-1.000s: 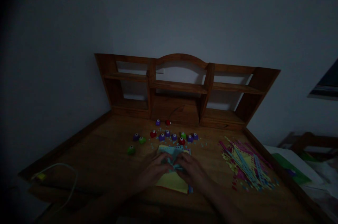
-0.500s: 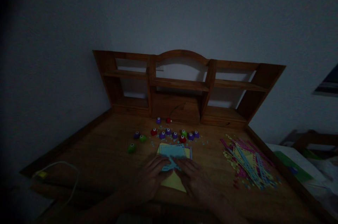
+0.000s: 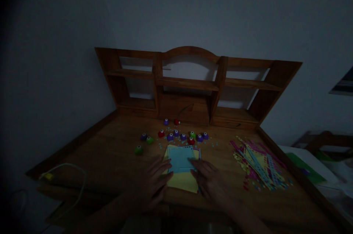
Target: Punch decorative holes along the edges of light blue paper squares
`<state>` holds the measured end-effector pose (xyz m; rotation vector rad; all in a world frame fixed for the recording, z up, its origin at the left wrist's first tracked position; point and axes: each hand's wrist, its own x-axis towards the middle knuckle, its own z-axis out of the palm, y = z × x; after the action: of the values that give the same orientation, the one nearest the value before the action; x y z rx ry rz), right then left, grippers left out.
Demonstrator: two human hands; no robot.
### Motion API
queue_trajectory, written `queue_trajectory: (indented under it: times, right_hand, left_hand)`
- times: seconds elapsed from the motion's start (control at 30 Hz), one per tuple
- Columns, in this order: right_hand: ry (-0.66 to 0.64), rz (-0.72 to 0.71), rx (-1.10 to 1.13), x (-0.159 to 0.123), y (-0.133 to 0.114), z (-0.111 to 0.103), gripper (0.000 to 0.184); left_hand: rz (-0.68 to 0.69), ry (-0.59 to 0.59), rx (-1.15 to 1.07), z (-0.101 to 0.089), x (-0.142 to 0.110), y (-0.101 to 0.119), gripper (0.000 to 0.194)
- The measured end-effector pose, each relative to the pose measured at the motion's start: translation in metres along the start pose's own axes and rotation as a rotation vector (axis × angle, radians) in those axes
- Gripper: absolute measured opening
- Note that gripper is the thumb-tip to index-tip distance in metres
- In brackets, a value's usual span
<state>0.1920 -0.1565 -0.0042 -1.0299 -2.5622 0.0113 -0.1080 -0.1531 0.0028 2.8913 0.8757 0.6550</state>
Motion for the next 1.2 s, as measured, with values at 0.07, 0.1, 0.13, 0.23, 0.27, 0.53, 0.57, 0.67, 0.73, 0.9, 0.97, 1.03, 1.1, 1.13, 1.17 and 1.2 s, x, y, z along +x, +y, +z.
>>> queue_trajectory:
  times: [0.07, 0.1, 0.13, 0.23, 0.27, 0.53, 0.57, 0.67, 0.73, 0.9, 0.97, 1.03, 1.1, 1.13, 1.17, 1.2]
  right_hand:
    - [-0.004, 0.023, -0.004, -0.006, 0.005, 0.001, 0.054]
    - [0.000, 0.035, -0.003, -0.009, 0.007, 0.002, 0.054]
    - [0.004, 0.048, 0.005, -0.012, 0.008, 0.003, 0.053]
    - [0.020, 0.116, 0.087, -0.023, 0.008, 0.003, 0.049]
    - [0.035, 0.165, 0.138, -0.025, 0.007, 0.002, 0.048]
    - [0.156, 0.387, 0.455, 0.000, 0.014, -0.012, 0.042]
    - [0.110, 0.339, 0.491, 0.006, 0.015, -0.011, 0.039]
    - [0.044, 0.263, 0.538, 0.023, 0.017, -0.001, 0.031]
    - [0.013, 0.249, 0.537, 0.030, 0.018, 0.004, 0.025]
    - [-0.067, 0.203, 0.574, 0.038, 0.023, 0.008, 0.017]
    - [-0.091, 0.195, 0.597, 0.040, 0.026, 0.008, 0.015]
    - [-0.116, 0.201, 0.598, 0.041, 0.030, 0.009, 0.014]
    - [-0.144, 0.208, 0.587, 0.042, 0.032, 0.010, 0.012]
    - [-0.161, 0.207, 0.580, 0.042, 0.033, 0.010, 0.011]
    - [-0.175, 0.204, 0.572, 0.043, 0.034, 0.009, 0.010]
    - [-0.188, 0.200, 0.564, 0.044, 0.034, 0.009, 0.008]
  left_hand:
    - [0.000, -0.003, 0.010, 0.004, -0.004, -0.002, 0.047]
    - [0.004, -0.007, 0.012, 0.006, -0.006, -0.002, 0.048]
    - [0.008, -0.009, 0.009, 0.008, -0.009, -0.003, 0.050]
    - [-0.007, 0.014, -0.052, 0.015, -0.016, -0.002, 0.049]
    - [-0.044, 0.033, -0.096, 0.016, -0.017, -0.001, 0.046]
    - [-0.438, 0.111, -0.624, 0.021, 0.026, -0.012, 0.025]
    - [-0.409, 0.075, -0.642, 0.022, 0.035, -0.015, 0.022]
    - [-0.374, -0.023, -0.620, 0.026, 0.051, -0.021, 0.016]
    - [-0.356, -0.082, -0.582, 0.028, 0.055, -0.023, 0.015]
    - [-0.323, -0.113, -0.502, 0.029, 0.055, -0.022, 0.008]
    - [-0.331, -0.103, -0.477, 0.027, 0.054, -0.019, 0.006]
    - [-0.334, -0.108, -0.449, 0.026, 0.054, -0.015, 0.005]
    - [-0.337, -0.115, -0.413, 0.025, 0.055, -0.012, 0.006]
    - [-0.337, -0.110, -0.391, 0.025, 0.055, -0.010, 0.007]
    - [-0.334, -0.104, -0.369, 0.026, 0.055, -0.008, 0.008]
    - [-0.329, -0.094, -0.349, 0.027, 0.055, -0.007, 0.009]
